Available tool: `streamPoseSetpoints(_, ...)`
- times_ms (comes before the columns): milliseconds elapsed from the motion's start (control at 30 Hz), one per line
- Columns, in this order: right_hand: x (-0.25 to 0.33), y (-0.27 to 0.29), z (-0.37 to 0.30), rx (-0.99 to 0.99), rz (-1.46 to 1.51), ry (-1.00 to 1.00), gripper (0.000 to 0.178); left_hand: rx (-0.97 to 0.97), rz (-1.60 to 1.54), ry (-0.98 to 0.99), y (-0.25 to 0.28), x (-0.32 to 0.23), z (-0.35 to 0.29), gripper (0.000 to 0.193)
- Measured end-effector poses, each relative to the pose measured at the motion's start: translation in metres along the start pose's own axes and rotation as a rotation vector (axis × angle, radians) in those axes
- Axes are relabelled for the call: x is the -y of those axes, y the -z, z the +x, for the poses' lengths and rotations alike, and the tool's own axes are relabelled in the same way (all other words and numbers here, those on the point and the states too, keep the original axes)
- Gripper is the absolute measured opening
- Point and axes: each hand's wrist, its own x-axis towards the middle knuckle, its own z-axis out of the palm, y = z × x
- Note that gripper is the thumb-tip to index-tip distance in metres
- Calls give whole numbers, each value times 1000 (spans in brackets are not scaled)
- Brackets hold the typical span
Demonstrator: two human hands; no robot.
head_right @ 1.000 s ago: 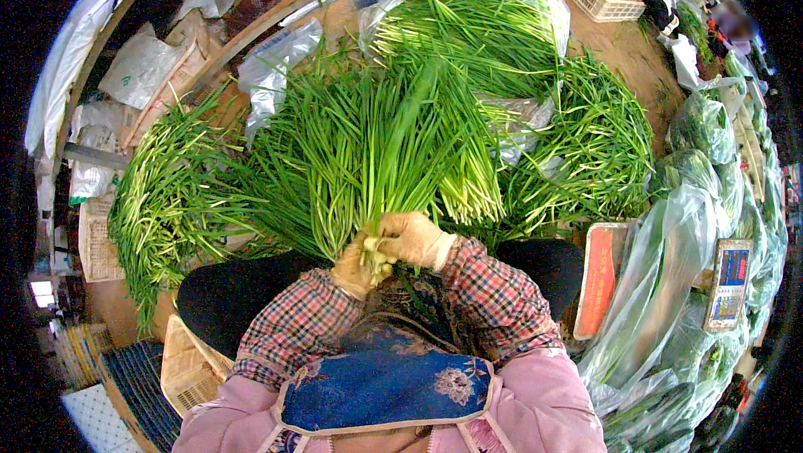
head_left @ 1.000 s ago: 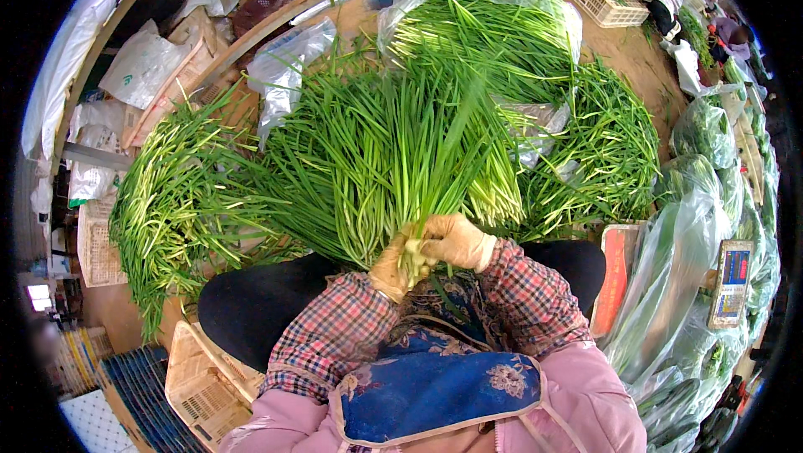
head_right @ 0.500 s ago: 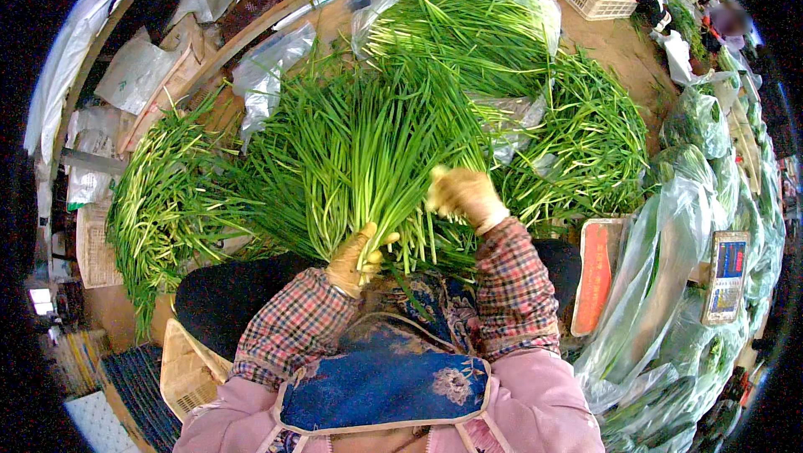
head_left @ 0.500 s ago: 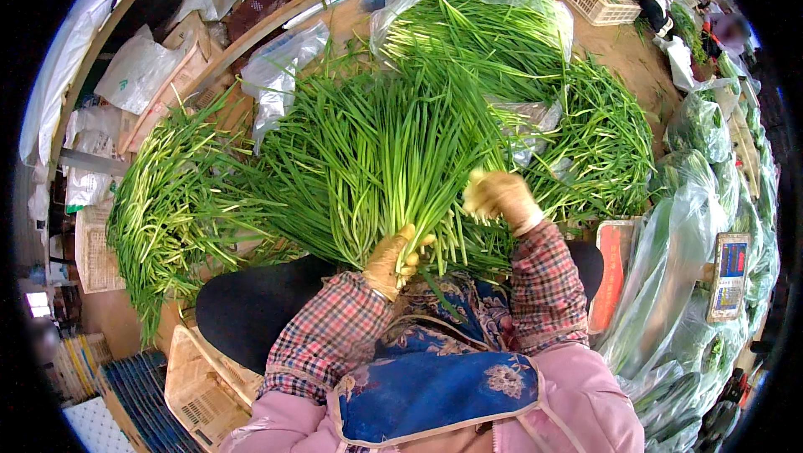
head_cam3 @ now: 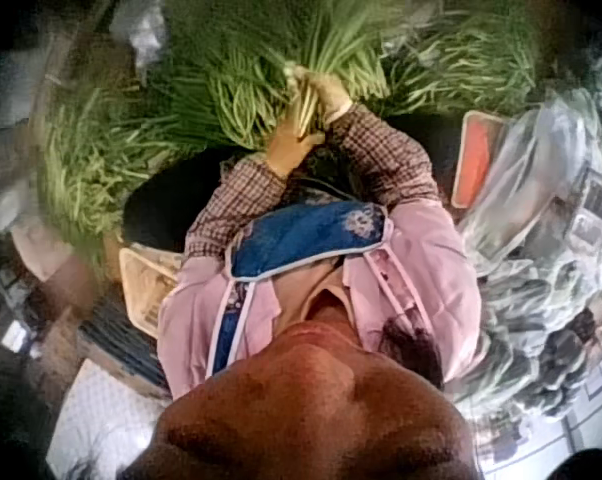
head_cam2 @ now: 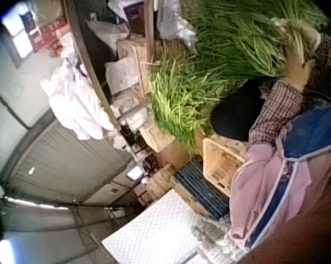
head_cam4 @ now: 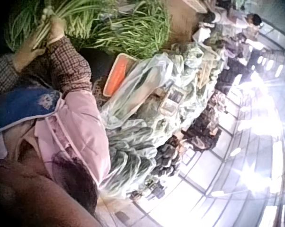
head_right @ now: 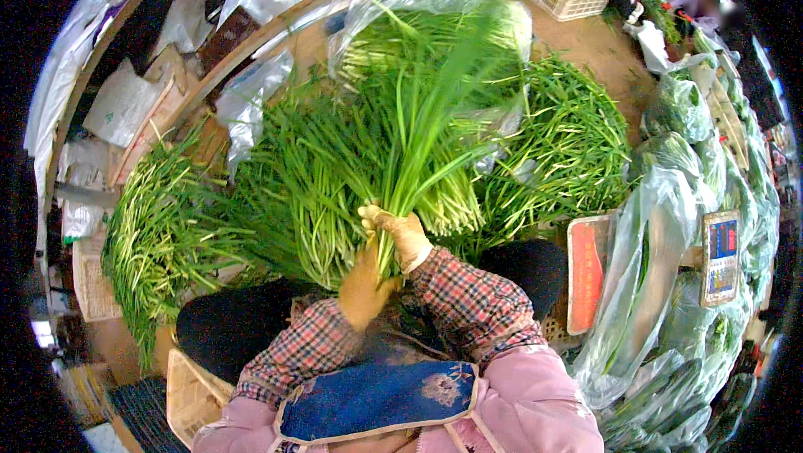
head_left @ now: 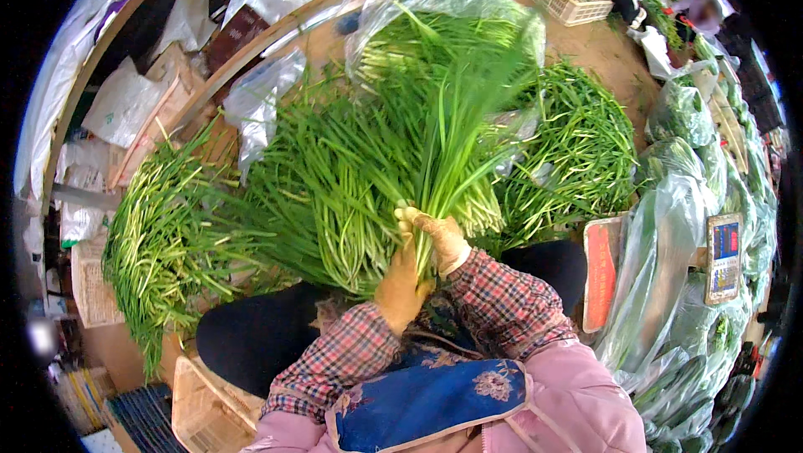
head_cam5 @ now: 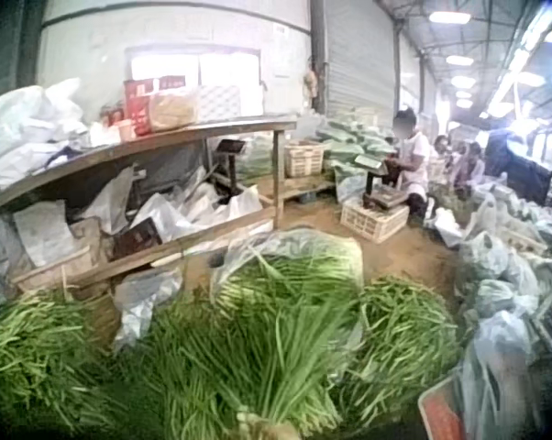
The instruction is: The person, wearing gloves, gathers bunches of green onions from a pile, aligns them, and places them into plastic bags.
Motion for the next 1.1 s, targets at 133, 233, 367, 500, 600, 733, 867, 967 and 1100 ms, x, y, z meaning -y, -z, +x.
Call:
streamPoseSetpoints(133, 33, 11, 1, 135, 197, -87, 42, 93, -1027, 208, 12, -3, 1, 69)
streamPoseSetpoints(233, 44, -4, -11, 216, 133, -80, 39, 79, -1170, 227, 7, 32, 7, 63)
streamPoseSetpoints(367, 44, -3, -14, 363, 94, -108, 45, -186, -1033, -15, 15, 11, 18, 39)
streamPoseSetpoints(500, 50, -3, -29, 504, 254, -207, 48, -239, -1063, 187, 36, 19, 46, 37)
streamPoseSetpoints(600, 53, -10, -39, 677, 324, -244, 48, -227, -1124, 89, 49, 10, 73, 44)
streamPoseSetpoints(733, 52, -9, -44, 831, 366, -374, 51, -316, -1247, 107, 79, 5, 107, 38)
streamPoseSetpoints(867, 51, -6, -48, 788, 314, -289, 51, -331, -1233, -26, 86, 20, 127, 41)
streamPoseSetpoints(967, 54, -6, -50, 713, 252, -231, 53, -413, -1270, 98, 87, 12, 129, 33)
streamPoseSetpoints(1100, 55, 0, -47, 723, 206, -259, 60, -500, -1252, -4, 84, 2, 128, 14)
